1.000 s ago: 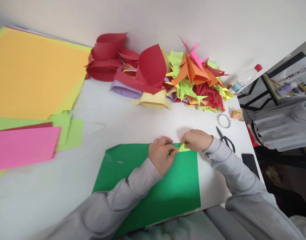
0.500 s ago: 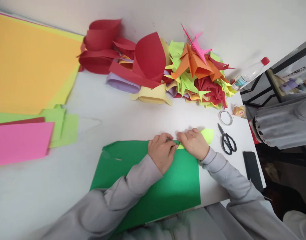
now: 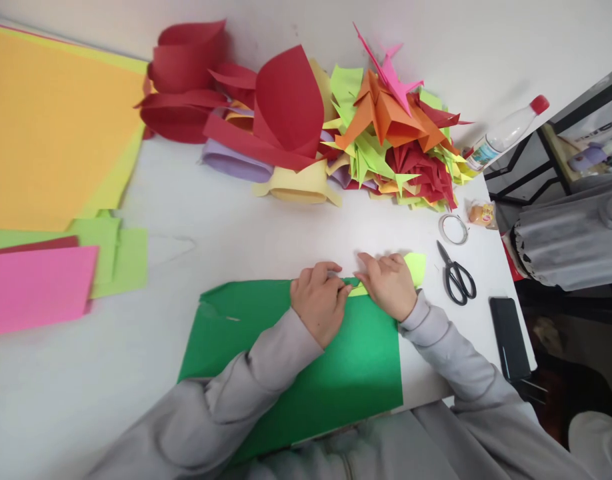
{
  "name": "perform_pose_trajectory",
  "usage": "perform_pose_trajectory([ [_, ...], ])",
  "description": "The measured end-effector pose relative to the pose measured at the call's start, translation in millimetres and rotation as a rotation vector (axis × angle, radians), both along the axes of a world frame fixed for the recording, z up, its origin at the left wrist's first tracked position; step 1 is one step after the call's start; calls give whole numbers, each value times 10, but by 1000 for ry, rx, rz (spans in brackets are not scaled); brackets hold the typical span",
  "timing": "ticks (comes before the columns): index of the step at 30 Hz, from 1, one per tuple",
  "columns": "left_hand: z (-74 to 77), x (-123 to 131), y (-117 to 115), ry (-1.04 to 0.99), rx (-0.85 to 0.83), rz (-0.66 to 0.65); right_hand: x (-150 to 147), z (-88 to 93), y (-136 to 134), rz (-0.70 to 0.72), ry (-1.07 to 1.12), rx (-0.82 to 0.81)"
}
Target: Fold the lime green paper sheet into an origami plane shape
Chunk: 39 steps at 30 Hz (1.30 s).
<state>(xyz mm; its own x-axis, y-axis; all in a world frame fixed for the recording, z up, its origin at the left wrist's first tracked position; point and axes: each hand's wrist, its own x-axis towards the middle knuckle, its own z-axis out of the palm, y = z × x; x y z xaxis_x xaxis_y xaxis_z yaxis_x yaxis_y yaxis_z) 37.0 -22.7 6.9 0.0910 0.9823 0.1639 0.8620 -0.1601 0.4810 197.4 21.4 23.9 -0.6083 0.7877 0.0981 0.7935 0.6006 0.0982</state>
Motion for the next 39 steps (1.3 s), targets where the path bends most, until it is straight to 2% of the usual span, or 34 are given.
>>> perform_pose_trajectory([
  [9,-43,-212,-8,142,204,26,-7,-30,-48,-50,15,90],
  [15,-55,-201,-7,83,226,-8,-18,-25,-79,-77,80,124],
  [22,-82,-179,22,174,325,-8,-34,-2,-98,-128,95,83],
  [30,-30,-133,6,265,360,1,-48,-4,-95,-144,100,84],
  [35,-64,-180,24,292,347,-20,-44,-9,-91,-141,90,64],
  [39,-109,-211,54,231,291,-53,-46,-6,-102,-144,81,69],
])
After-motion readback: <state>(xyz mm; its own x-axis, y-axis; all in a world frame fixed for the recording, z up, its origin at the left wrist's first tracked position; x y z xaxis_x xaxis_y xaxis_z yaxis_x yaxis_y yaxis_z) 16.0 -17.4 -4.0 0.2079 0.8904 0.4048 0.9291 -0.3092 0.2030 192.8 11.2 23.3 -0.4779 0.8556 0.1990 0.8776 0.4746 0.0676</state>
